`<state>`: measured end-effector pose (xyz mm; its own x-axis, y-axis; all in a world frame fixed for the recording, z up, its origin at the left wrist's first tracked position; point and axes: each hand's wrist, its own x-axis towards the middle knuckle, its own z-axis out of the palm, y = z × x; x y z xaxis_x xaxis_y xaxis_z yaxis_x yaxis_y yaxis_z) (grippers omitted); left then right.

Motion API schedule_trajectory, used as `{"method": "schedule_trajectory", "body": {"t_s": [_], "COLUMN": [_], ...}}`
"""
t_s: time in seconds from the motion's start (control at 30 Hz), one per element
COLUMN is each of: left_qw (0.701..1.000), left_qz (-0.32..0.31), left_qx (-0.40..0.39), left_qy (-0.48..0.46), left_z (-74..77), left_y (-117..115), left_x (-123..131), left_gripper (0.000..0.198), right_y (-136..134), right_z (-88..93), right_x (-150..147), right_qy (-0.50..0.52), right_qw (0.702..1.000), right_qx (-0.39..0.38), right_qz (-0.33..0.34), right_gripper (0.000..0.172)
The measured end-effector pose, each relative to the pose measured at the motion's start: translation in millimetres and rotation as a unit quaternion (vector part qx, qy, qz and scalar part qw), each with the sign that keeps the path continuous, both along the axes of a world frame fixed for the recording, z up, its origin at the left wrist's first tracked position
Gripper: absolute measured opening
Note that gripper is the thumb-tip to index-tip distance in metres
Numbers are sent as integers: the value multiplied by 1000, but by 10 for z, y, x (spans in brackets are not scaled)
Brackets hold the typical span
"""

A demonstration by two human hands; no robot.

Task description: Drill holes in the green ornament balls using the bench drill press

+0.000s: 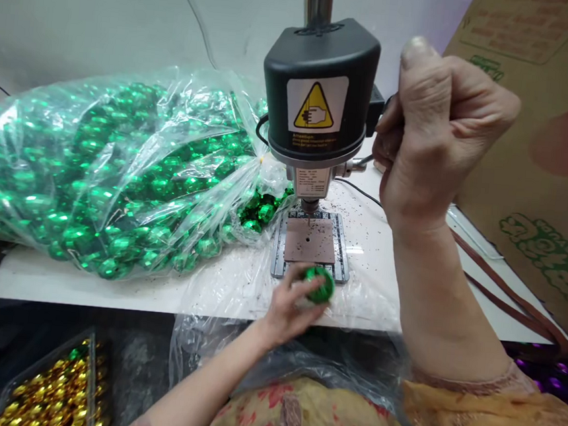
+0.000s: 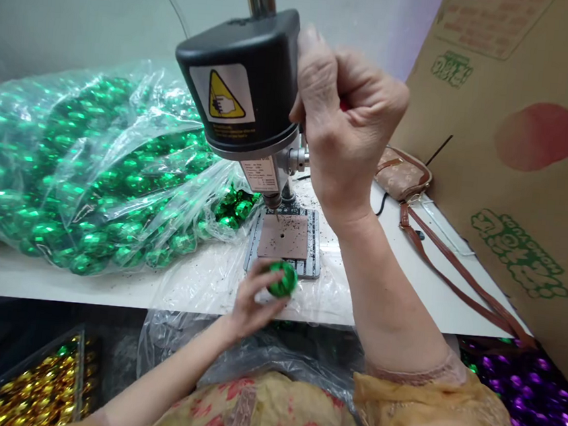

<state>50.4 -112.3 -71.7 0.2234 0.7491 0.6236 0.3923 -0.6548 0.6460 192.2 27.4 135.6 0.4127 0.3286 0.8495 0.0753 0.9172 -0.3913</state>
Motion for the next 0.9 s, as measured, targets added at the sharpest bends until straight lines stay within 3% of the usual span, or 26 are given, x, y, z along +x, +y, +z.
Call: {"method": "schedule_trajectory", "body": {"t_s": [0.07,0.13,0.23,0.3,0.4,0.5,0.57,0.67,0.73,0.8,0.9], "left_qw": [992,971,937,939,959,944,903,851,841,850,908], "left_qz": [-89,-136,-158,-132,32,213,281,297,286,275,236], "left_qx": [30,71,148,198,204,80,-9,-94,-122,-141,-134], "left_qy": [79,182,275,248,193,240,325,422,442,427,320], "left_z": [-95,-195,-245,-170,68,304,393,413,384,357,359], "left_y": [-300,-511,-569,-424,28,608,948,1278,1389,1443,1438], "left_x": [36,69,63,-5,-209,-461,-588,-668,-674,-681,-728], "left_gripper": [41,37,40,46,29,26,29,35,39,44,42], "right_y": [-15,-38,-80,-102,-111,-99,-90,-93,-104,-116,-128], "right_z": [16,27,31,32,32,28,24,22,25,31,39], "right_x": [-2,0,12,19,20,16,14,13,12,11,12], "right_qy": [18,25,2,-7,6,10,13,20,18,19,22], "right_qw": [999,998,999,1000,999,999,999,999,999,999,999], "right_qx": [22,31,2,-11,-4,5,13,5,0,2,0], "right_qz": [26,42,35,24,36,47,46,49,51,49,43], "right_gripper": [46,46,46,45,46,44,43,42,42,44,47]}}
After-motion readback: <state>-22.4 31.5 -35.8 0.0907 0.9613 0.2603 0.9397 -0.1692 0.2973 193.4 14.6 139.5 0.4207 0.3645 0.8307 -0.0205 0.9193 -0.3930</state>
